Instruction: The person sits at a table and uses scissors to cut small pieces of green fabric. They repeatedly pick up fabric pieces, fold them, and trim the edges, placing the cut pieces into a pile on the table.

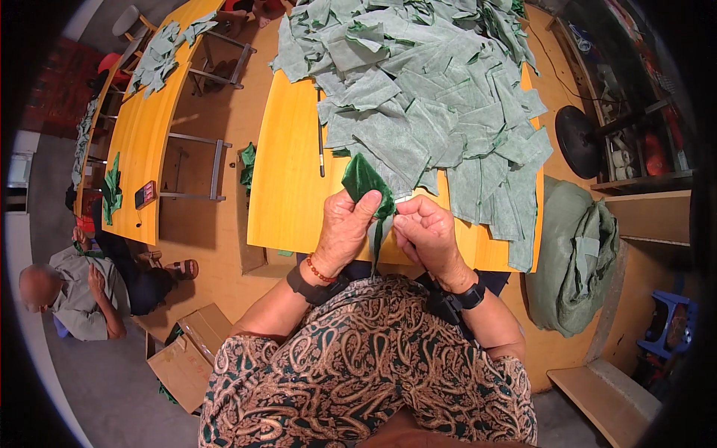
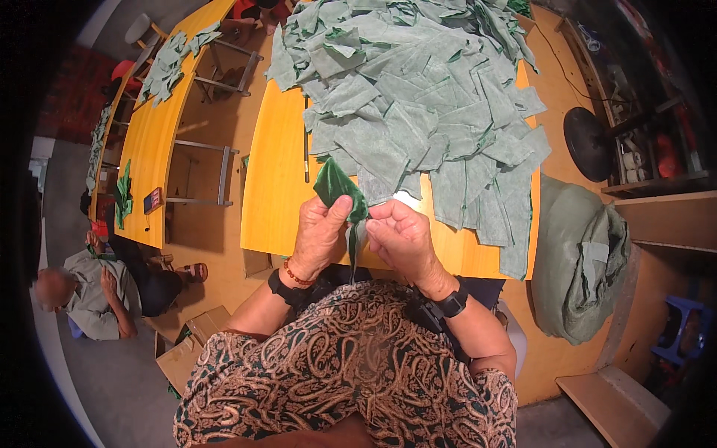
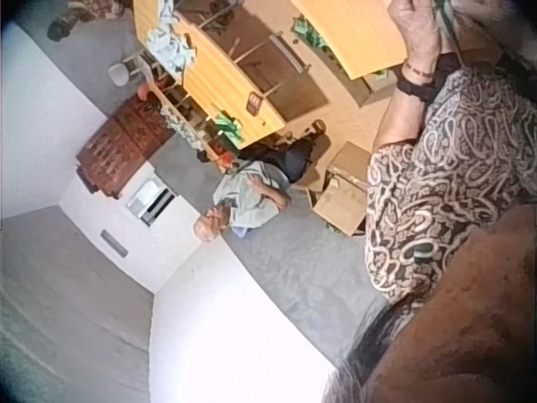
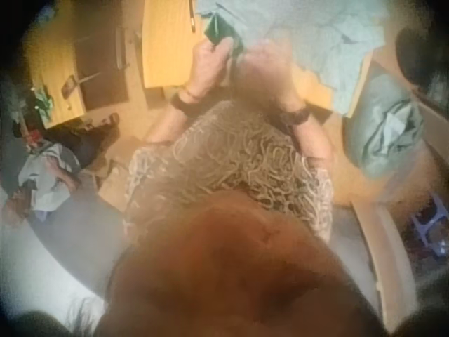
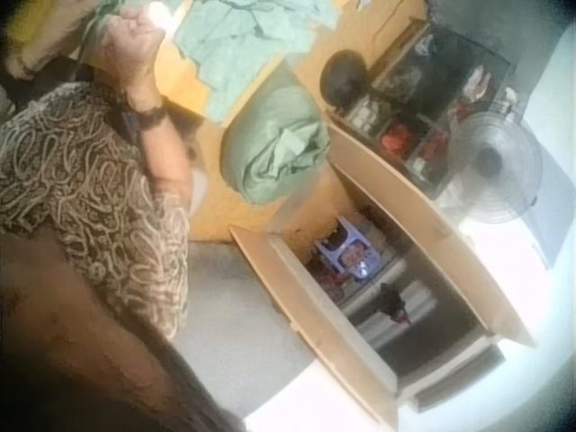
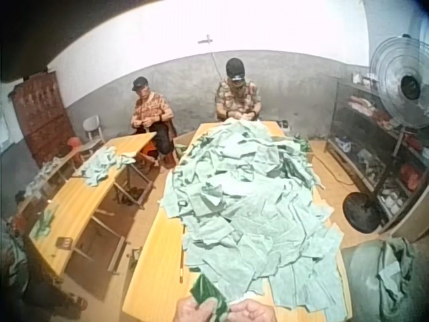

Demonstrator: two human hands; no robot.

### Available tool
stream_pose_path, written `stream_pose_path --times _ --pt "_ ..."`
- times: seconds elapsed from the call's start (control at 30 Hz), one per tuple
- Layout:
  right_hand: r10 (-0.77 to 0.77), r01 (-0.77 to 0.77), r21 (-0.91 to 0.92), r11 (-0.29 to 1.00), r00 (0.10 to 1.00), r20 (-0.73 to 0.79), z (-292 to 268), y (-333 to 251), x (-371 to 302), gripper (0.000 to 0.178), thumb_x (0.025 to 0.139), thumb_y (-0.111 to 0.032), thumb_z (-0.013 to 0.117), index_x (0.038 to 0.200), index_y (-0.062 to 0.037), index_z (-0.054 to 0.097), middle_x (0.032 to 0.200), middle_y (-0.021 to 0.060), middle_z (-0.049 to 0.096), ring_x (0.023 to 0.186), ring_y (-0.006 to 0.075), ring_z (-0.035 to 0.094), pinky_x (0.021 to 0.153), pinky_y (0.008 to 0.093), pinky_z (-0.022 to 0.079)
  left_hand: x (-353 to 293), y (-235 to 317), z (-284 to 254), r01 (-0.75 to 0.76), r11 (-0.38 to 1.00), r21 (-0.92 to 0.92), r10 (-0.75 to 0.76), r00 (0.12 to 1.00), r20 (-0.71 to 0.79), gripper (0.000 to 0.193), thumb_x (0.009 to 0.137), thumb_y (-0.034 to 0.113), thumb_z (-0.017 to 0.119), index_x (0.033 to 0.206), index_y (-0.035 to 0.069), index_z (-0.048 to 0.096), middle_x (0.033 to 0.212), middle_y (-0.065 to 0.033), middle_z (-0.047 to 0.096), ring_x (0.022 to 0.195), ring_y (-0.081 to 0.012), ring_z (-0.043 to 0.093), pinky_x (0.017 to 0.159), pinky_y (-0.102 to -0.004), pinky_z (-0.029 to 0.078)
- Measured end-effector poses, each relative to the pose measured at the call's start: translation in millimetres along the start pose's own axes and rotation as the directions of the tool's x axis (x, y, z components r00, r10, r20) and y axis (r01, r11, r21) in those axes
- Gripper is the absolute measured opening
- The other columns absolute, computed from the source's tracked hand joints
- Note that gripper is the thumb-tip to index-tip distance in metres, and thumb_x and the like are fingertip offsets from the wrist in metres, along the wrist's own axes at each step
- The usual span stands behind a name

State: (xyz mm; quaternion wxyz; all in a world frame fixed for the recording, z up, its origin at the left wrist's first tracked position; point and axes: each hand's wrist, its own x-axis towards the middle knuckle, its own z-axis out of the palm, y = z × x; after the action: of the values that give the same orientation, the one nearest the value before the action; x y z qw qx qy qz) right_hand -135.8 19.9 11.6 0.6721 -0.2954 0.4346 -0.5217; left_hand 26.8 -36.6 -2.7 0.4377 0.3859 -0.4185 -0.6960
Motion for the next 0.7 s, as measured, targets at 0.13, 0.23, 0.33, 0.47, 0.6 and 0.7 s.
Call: stream_pose_path --times 0.13,0.23,0.33,0.47,0.6,0.7 --pt "-0.012 0.012 -0.007 1.0 1.0 0.006 -6.8 -0.7 -3.2 0.01 0.095 -0.009 0.059 0.103 -0.0031 0.06 0.064 0.0002 0.059 0.044 0.0026 0.044 0.038 0.019 0.031 5.6 29.0 10.0 -0.025 0.986 -0.166 0.016 0.998 -0.052 0.02 0.098 0.024 0.062 0.097 0.004 0.063 0.081 0.0025 0.062 0.069 -0.0043 0.051 0.063 -0.0202 0.043" --pt "0.04 -0.037 -0.066 0.997 0.999 0.037 -9.5 -11.1 -6.6 0.011 0.095 -0.009 0.06 0.104 -0.0029 0.062 0.066 0.0005 0.06 0.044 0.0025 0.044 0.038 0.0188 0.032 13.5 29.5 3.3 -0.069 0.951 -0.303 0.052 0.997 -0.062 0.02 0.098 0.024 0.062 0.099 0.004 0.061 0.082 0.0016 0.063 0.069 -0.0048 0.053 0.064 -0.0195 0.043" --pt "0.093 -0.083 -0.155 0.984 0.994 0.057 -11.7 -17.9 -9.5 0.011 0.095 -0.01 0.061 0.103 -0.0024 0.064 0.068 0.0013 0.062 0.045 0.0024 0.045 0.039 0.0186 0.032 12.9 29.6 0.2 -0.135 0.983 -0.126 0.126 0.989 -0.076 0.017 0.097 0.021 0.063 0.092 0.005 0.06 0.08 0.0022 0.062 0.067 -0.0039 0.052 0.061 -0.0199 0.043" --pt "-0.018 0.023 -0.177 0.984 0.999 0.031 -14.9 -9.2 -5.4 0.011 0.095 -0.01 0.061 0.102 -0.0018 0.064 0.07 0.0017 0.062 0.047 0.0029 0.046 0.039 0.0188 0.032 6.0 18.7 2.5 -0.155 0.98 0.125 0.155 0.988 0.009 0.016 0.096 0.016 0.064 0.087 0.004 0.059 0.08 0.0037 0.061 0.07 -0.0026 0.051 0.062 -0.0203 0.044" --pt "-0.03 0.031 -0.086 0.996 0.999 0.017 -6.1 -9.8 -8.0 0.011 0.095 -0.009 0.061 0.102 -0.0018 0.064 0.069 0.0016 0.061 0.047 0.0037 0.046 0.039 0.0188 0.032 -2.0 29.6 7.9 -0.083 0.989 0.119 0.073 0.994 0.085 0.01 0.096 0.011 0.063 0.091 0.003 0.059 0.081 0.004 0.06 0.075 -0.0032 0.053 0.066 -0.0199 0.046" --pt "0.05 -0.059 0.112 0.992 0.996 0.077 -9.2 -9.0 -9.1 0.011 0.096 -0.009 0.059 0.103 -0.0013 0.064 0.067 0.0017 0.06 0.045 0.0038 0.045 0.038 0.0187 0.031 -1.2 28.4 13.3 -0.079 0.986 -0.146 0.078 0.997 -0.013 0.01 0.096 0.012 0.063 0.098 0.003 0.059 0.081 0.0035 0.061 0.07 -0.0026 0.052 0.062 -0.0189 0.044"
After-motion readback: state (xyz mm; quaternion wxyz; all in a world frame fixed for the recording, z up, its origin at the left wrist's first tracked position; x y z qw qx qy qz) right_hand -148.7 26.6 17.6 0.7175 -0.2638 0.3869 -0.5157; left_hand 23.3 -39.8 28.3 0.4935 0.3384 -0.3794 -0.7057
